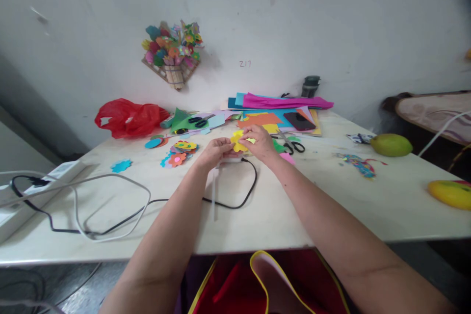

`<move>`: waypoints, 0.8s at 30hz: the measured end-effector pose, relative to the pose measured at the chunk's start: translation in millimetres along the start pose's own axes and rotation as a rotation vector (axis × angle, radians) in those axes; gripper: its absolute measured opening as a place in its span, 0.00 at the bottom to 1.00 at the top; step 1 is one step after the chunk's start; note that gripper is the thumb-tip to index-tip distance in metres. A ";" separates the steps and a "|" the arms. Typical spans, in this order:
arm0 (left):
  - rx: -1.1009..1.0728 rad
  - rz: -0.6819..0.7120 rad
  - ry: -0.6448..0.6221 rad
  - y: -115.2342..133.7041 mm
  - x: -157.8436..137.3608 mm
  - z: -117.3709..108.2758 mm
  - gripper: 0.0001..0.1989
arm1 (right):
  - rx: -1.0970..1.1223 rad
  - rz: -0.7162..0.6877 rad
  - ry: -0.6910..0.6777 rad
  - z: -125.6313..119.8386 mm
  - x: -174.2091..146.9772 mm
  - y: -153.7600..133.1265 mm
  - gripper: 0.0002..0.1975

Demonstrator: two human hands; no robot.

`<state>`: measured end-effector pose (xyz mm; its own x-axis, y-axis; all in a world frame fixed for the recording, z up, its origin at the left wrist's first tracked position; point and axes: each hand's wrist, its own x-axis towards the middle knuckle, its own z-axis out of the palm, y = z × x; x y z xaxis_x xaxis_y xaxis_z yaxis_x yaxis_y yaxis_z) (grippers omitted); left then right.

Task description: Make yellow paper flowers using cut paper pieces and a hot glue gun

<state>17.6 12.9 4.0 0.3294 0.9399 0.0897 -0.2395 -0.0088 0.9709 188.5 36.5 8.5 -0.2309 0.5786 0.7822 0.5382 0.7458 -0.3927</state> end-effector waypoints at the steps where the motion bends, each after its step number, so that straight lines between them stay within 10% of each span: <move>1: 0.003 0.006 -0.002 0.2 0.0 -0.2 0.13 | 0.018 -0.001 -0.004 -0.9 0.2 -0.6 0.04; 9: 0.044 0.035 -0.005 2.1 0.1 -1.1 0.13 | 0.223 0.283 0.088 -4.7 1.7 0.4 0.12; 16: 0.148 0.106 -0.018 4.6 1.5 5.1 0.18 | 0.639 0.665 -0.210 -15.2 -0.3 -12.6 0.20; 24: 0.215 0.124 -0.046 7.5 -1.2 15.0 0.23 | 0.692 0.734 -0.222 -20.6 0.9 -21.6 0.18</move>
<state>29.1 6.6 14.4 0.3521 0.9106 0.2165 -0.0822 -0.2004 0.9763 193.3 14.1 27.7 -0.2164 0.9634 0.1585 0.0388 0.1707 -0.9846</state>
